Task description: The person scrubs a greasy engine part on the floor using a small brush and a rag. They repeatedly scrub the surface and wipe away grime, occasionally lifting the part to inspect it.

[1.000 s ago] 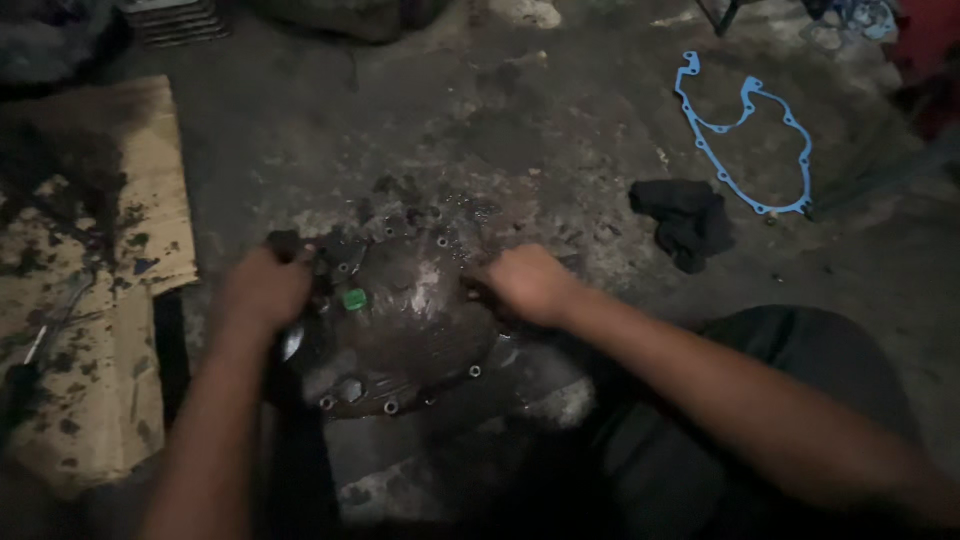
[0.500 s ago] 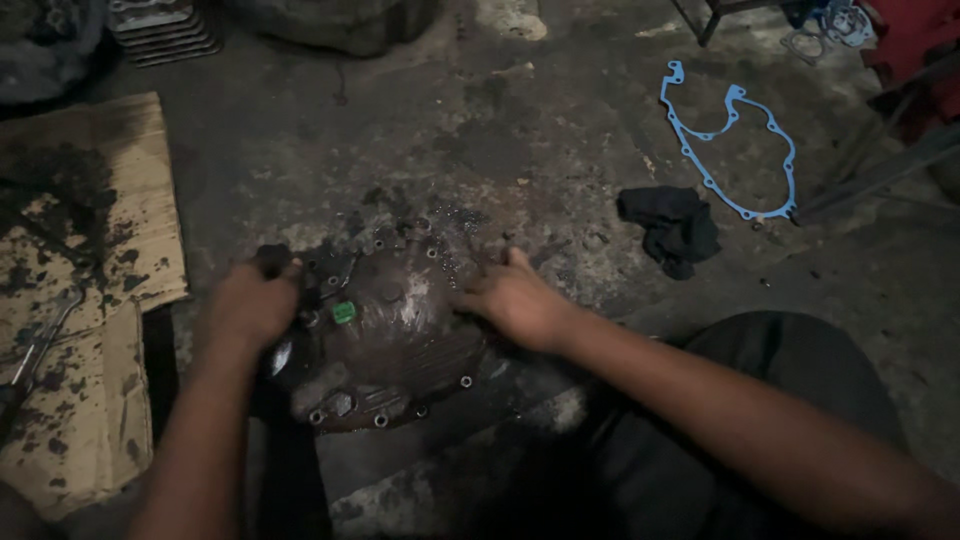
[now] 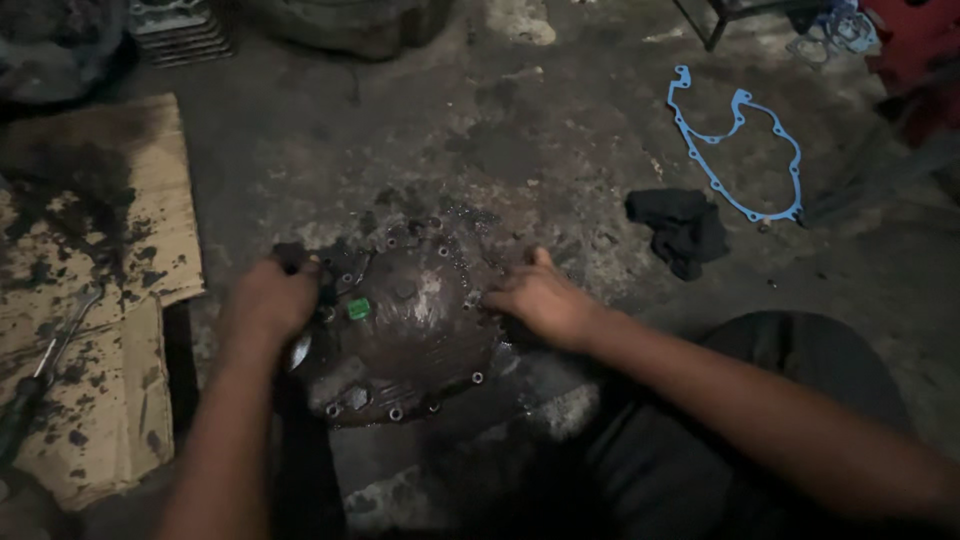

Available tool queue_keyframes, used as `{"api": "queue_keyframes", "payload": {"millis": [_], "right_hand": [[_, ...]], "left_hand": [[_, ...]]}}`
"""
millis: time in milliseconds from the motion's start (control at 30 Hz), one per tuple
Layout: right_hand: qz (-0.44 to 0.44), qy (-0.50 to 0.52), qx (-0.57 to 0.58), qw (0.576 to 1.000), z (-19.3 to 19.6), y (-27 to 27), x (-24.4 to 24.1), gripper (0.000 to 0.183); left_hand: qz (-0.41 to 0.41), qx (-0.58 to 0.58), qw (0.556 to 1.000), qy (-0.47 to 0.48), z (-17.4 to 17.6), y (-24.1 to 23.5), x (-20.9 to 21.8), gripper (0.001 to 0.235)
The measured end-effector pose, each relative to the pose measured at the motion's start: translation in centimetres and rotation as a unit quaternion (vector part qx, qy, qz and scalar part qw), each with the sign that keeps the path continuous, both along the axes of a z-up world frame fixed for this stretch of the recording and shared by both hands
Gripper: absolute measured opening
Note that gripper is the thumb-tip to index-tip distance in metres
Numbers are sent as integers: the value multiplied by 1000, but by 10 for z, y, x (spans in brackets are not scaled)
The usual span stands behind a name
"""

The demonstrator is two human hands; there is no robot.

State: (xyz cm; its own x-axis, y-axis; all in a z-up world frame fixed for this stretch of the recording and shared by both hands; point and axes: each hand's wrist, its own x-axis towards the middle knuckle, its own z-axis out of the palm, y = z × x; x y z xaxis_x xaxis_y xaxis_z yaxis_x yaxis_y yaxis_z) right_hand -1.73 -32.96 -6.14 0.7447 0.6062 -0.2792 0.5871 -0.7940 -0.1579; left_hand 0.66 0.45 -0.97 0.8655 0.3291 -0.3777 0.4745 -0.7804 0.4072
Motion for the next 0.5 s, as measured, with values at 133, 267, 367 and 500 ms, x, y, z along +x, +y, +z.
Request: {"api": "queue_keyframes", "payload": {"millis": [133, 267, 367, 500], "right_hand": [[65, -92, 114, 987, -21, 12, 3, 40], [25, -60, 86, 994, -15, -3, -6, 42], [-3, -50, 46, 998, -15, -1, -6, 42], [32, -62, 56, 996, -29, 11, 6, 44]], "left_hand": [[6, 1, 1000, 9, 0, 1, -1, 53], [12, 12, 1000, -6, -1, 2, -2, 56], [19, -9, 1000, 5, 0, 2, -3, 49], [4, 18, 1000, 15, 0, 0, -4, 54]]}}
